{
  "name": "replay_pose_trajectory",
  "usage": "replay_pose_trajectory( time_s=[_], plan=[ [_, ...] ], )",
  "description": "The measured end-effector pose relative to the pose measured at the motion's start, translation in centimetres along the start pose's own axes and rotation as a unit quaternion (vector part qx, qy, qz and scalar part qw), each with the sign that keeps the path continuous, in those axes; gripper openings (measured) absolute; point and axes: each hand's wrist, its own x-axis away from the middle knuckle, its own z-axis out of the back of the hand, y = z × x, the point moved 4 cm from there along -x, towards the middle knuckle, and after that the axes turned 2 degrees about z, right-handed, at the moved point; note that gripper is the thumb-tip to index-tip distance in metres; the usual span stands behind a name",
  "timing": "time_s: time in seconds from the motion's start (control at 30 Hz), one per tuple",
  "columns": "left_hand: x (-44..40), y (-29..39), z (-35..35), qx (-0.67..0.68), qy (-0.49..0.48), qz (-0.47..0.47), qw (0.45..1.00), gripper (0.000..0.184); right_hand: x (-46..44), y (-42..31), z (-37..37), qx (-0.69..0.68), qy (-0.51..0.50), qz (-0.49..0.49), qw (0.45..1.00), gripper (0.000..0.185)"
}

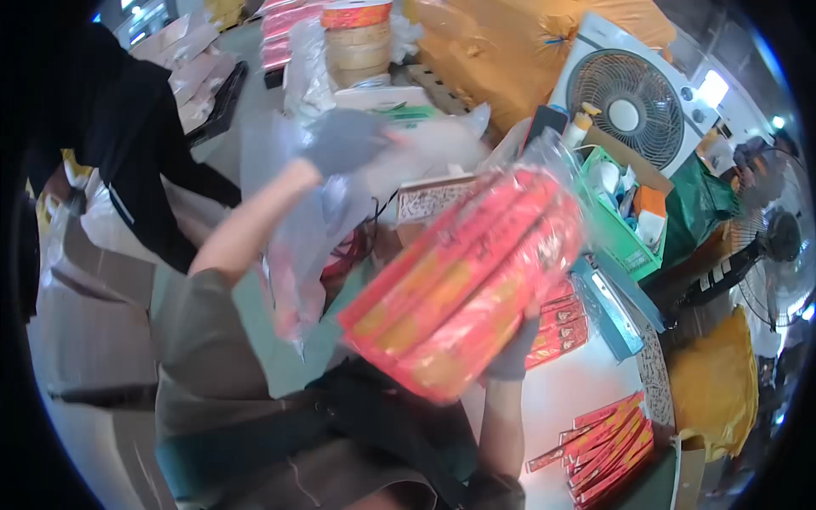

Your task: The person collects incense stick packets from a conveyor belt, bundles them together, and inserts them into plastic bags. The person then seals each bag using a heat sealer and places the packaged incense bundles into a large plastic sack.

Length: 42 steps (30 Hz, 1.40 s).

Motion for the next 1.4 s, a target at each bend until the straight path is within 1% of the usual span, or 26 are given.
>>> replay_pose_trajectory(
  time_s=[0.03, 0.1, 0.13, 0.2, 0.23, 0.27, 0.3, 0.33, 0.4, 0.43, 0.47, 0.5, 0.57, 0.6, 0.63, 0.67, 0.73, 0.77, 0.9, 0.93, 1.07, 1.17, 1.27, 1.3, 1.37, 1.4],
  plan=[
    [1.0, -3.9, 2.5, -0.210, 0.001, -0.017, 0.978, 0.027, -2.3, 1.7, -1.4, -0.007, -0.040, -0.027, 0.999, 0.061],
    [2.3, -13.2, 3.2, -0.178, -0.140, 0.037, 0.973, 0.033, -7.7, 3.8, -0.7, -0.017, -0.099, -0.046, 0.994, 0.058],
    [3.8, -20.5, 0.1, -0.248, -0.132, 0.000, 0.960, 0.037, -9.2, 3.5, -0.8, -0.015, -0.119, -0.048, 0.992, 0.057],
    [6.6, -21.5, 1.5, -0.332, -0.048, -0.014, 0.942, 0.033, -11.6, 3.8, -6.4, 0.040, -0.162, 0.017, 0.986, 0.054],
    [7.5, -21.8, 2.7, -0.126, -0.081, 0.169, 0.974, 0.031, -12.3, 4.4, -8.8, 0.032, -0.191, 0.024, 0.981, 0.054],
    [9.0, -21.9, 4.0, 0.064, -0.039, 0.348, 0.935, 0.042, -13.1, 5.2, -11.5, 0.025, -0.223, 0.019, 0.974, 0.054],
    [9.8, -22.1, 4.3, 0.091, 0.006, 0.335, 0.938, 0.040, -14.0, 6.2, -13.9, 0.015, -0.235, -0.008, 0.972, 0.054],
    [10.7, -24.8, 3.1, -0.018, 0.043, 0.220, 0.974, 0.035, -15.0, 7.5, -15.9, 0.004, -0.247, -0.040, 0.968, 0.054],
    [12.0, -26.0, 2.3, 0.062, 0.017, 0.173, 0.983, 0.038, -17.8, 11.0, -18.7, 0.015, -0.259, -0.022, 0.965, 0.053],
    [12.3, -26.2, 2.5, 0.099, 0.002, 0.150, 0.984, 0.042, -18.4, 12.2, -20.8, 0.032, -0.296, 0.019, 0.954, 0.050],
    [12.9, -26.4, 3.1, 0.124, -0.017, 0.164, 0.979, 0.045, -18.4, 13.3, -22.5, 0.080, -0.226, 0.082, 0.967, 0.046],
    [13.4, -26.2, 3.9, 0.148, -0.036, 0.178, 0.972, 0.048, -18.8, 15.6, -23.6, 0.074, -0.241, 0.169, 0.953, 0.047],
    [14.4, -27.8, 3.1, 0.250, -0.002, 0.175, 0.952, 0.052, -17.6, 20.3, -24.8, 0.195, -0.209, 0.254, 0.924, 0.070],
    [15.1, -29.9, 1.8, 0.325, 0.050, 0.157, 0.931, 0.053, -16.7, 23.8, -24.5, 0.182, -0.174, 0.273, 0.928, 0.072],
    [15.4, -31.3, 1.2, 0.397, 0.102, 0.138, 0.902, 0.053, -15.1, 26.5, -23.7, 0.343, -0.145, 0.282, 0.884, 0.072],
    [14.2, -28.7, 2.7, 0.524, 0.002, 0.222, 0.822, 0.047, -13.5, 29.1, -22.9, 0.494, -0.116, 0.288, 0.812, 0.073],
    [14.6, -28.5, 2.8, 0.571, 0.083, 0.234, 0.782, 0.049, -10.9, 34.6, -21.6, 0.679, -0.281, 0.231, 0.637, 0.066],
    [15.0, -28.7, 2.9, 0.592, 0.124, 0.240, 0.759, 0.050, -10.3, 36.5, -20.6, 0.699, -0.350, 0.190, 0.594, 0.063],
    [17.9, -26.8, 3.8, 0.519, 0.193, 0.146, 0.820, 0.063, -10.1, 41.4, -18.7, 0.720, -0.431, 0.083, 0.538, 0.050],
    [18.5, -26.7, 3.7, 0.572, 0.190, 0.149, 0.784, 0.068, -10.1, 41.9, -18.6, 0.720, -0.445, 0.069, 0.527, 0.047],
    [19.4, -26.6, 4.9, 0.610, 0.193, 0.184, 0.747, 0.069, -10.7, 42.0, -19.2, 0.702, -0.466, 0.006, 0.538, 0.038],
    [19.5, -27.8, 4.6, 0.601, 0.178, 0.192, 0.755, 0.065, -11.2, 38.0, -19.9, 0.641, -0.473, -0.066, 0.601, 0.034],
    [18.9, -28.1, 4.7, 0.424, 0.264, 0.143, 0.855, 0.060, -11.1, 28.8, -19.7, 0.501, -0.464, -0.146, 0.716, 0.032],
    [18.0, -27.6, 5.6, 0.368, 0.235, 0.196, 0.878, 0.059, -10.9, 24.9, -18.3, 0.415, -0.438, -0.111, 0.790, 0.031],
    [15.7, -24.3, 8.4, 0.269, 0.217, 0.236, 0.908, 0.057, -10.3, 15.9, -15.2, 0.379, -0.340, -0.150, 0.848, 0.029],
    [13.8, -21.2, 9.3, 0.266, 0.237, 0.190, 0.915, 0.057, -11.5, 11.6, -11.8, 0.451, -0.336, 0.001, 0.827, 0.032]
  ],
)
